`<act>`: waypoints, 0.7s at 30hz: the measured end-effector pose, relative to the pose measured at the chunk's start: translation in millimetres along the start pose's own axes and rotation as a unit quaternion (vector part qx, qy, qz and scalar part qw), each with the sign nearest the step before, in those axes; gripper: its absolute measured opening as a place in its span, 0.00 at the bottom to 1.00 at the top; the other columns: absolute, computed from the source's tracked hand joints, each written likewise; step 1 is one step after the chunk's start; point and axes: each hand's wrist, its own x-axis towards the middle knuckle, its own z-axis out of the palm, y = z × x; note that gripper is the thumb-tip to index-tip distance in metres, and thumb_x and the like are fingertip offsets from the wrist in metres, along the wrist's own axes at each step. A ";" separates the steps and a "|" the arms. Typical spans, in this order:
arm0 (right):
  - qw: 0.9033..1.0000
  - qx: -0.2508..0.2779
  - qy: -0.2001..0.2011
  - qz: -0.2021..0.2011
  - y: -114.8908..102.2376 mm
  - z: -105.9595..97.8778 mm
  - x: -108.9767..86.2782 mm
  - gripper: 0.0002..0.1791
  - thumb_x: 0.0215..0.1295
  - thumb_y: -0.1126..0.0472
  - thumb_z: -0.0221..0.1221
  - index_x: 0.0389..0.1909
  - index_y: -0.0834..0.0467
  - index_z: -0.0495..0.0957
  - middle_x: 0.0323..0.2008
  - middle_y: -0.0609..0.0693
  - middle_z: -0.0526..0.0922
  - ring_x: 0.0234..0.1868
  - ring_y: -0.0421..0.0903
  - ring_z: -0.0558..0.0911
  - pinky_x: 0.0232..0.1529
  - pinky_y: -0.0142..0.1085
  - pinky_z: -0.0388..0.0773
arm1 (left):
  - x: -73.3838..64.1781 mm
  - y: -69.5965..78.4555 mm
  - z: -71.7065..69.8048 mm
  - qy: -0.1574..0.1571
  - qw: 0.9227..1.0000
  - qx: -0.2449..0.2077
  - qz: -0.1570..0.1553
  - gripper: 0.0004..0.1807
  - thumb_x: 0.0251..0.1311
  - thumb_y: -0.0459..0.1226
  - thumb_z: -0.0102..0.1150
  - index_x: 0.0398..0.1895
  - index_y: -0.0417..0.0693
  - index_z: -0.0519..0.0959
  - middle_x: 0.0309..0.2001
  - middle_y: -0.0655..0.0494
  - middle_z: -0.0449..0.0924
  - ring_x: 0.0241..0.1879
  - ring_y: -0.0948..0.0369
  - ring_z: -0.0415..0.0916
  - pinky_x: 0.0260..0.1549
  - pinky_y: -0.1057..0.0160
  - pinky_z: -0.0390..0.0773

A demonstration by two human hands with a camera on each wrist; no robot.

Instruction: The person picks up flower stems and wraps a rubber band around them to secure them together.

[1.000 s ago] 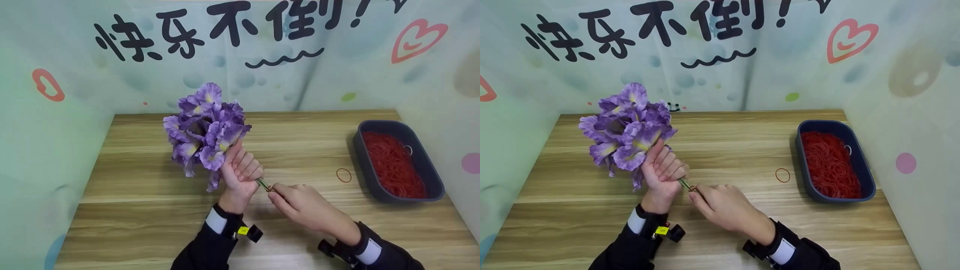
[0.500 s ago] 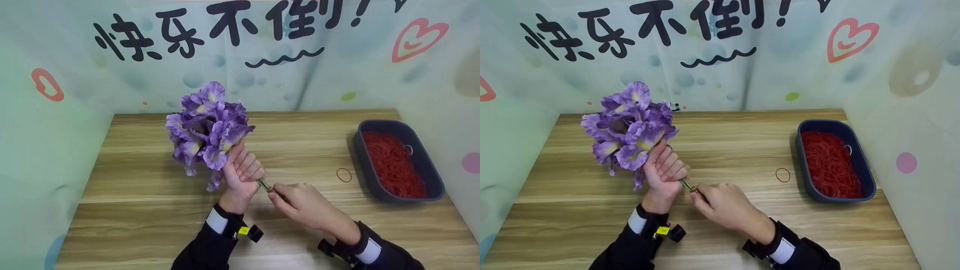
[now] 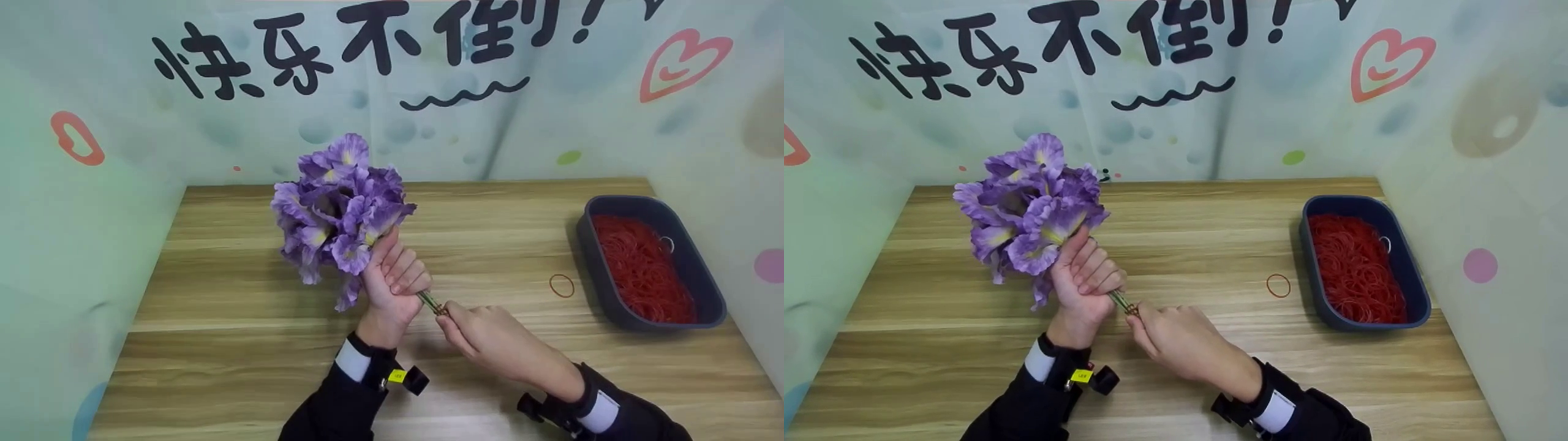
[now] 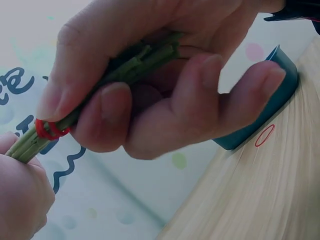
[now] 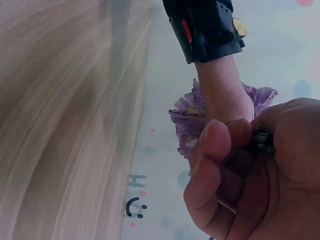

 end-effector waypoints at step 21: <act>0.998 0.048 0.042 0.003 1.6 -5.2 -5.0 0.09 0.83 0.63 0.51 0.36 0.53 0.71 0.21 0.35 0.63 0.20 0.28 0.59 0.19 0.24 0.60 | -2.7 -0.9 9.7 0.093 0.971 0.219 0.024 0.16 0.70 0.47 0.67 0.34 0.54 0.70 0.19 0.63 0.74 0.29 0.63 0.80 0.36 0.67 0.78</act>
